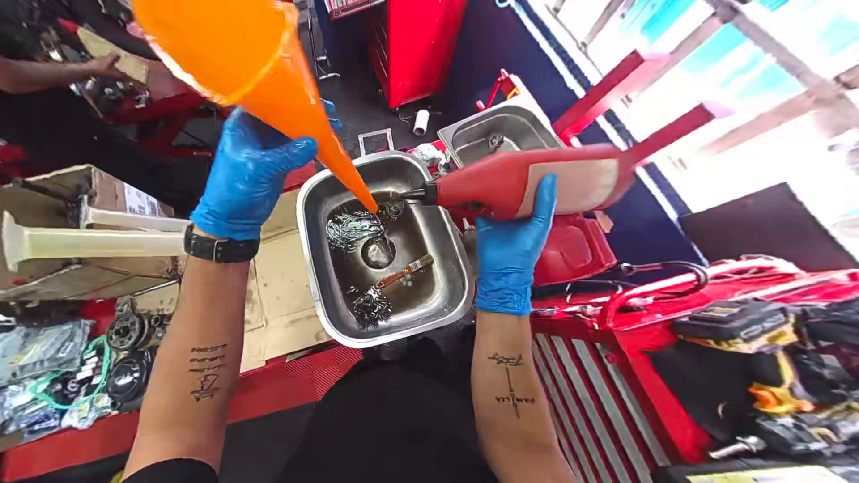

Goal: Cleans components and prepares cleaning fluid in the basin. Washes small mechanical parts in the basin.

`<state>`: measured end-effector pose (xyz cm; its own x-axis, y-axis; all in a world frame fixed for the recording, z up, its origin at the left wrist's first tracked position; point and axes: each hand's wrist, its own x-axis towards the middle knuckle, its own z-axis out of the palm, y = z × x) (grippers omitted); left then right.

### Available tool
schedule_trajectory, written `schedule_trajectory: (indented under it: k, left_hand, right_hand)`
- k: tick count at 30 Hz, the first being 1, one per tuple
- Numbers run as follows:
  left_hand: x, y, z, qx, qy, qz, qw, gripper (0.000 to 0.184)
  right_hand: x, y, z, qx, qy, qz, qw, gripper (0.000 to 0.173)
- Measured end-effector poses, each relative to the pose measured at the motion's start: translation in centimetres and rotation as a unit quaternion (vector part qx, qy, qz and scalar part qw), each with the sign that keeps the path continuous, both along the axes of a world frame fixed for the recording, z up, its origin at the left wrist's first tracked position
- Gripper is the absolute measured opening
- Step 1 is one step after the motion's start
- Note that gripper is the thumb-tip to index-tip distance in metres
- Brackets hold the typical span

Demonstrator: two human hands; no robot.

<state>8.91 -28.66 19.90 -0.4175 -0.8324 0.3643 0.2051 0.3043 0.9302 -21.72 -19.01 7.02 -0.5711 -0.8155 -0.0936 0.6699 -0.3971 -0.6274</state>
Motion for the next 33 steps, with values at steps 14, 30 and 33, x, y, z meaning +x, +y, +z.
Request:
schedule_trajectory:
  k: [14, 30, 33]
  left_hand:
    - [-2.4, 1.0, -22.9, 0.168, -0.171, 0.162, 0.957, 0.063]
    - [-4.9, 5.0, -23.6, 0.214, -0.207, 0.182, 0.937, 0.072]
    - [-5.7, 4.0, -24.3, 0.209, -0.206, 0.145, 0.945, 0.071]
  right_hand:
    - [-0.1, -3.9, -7.6, 0.145, -0.193, 0.123, 0.963, 0.050]
    - [-8.9, 13.3, -4.3, 0.192, -0.292, 0.172, 0.921, 0.045]
    - [-11.1, 18.2, -2.5, 0.187, -0.316, 0.089, 0.926, 0.045]
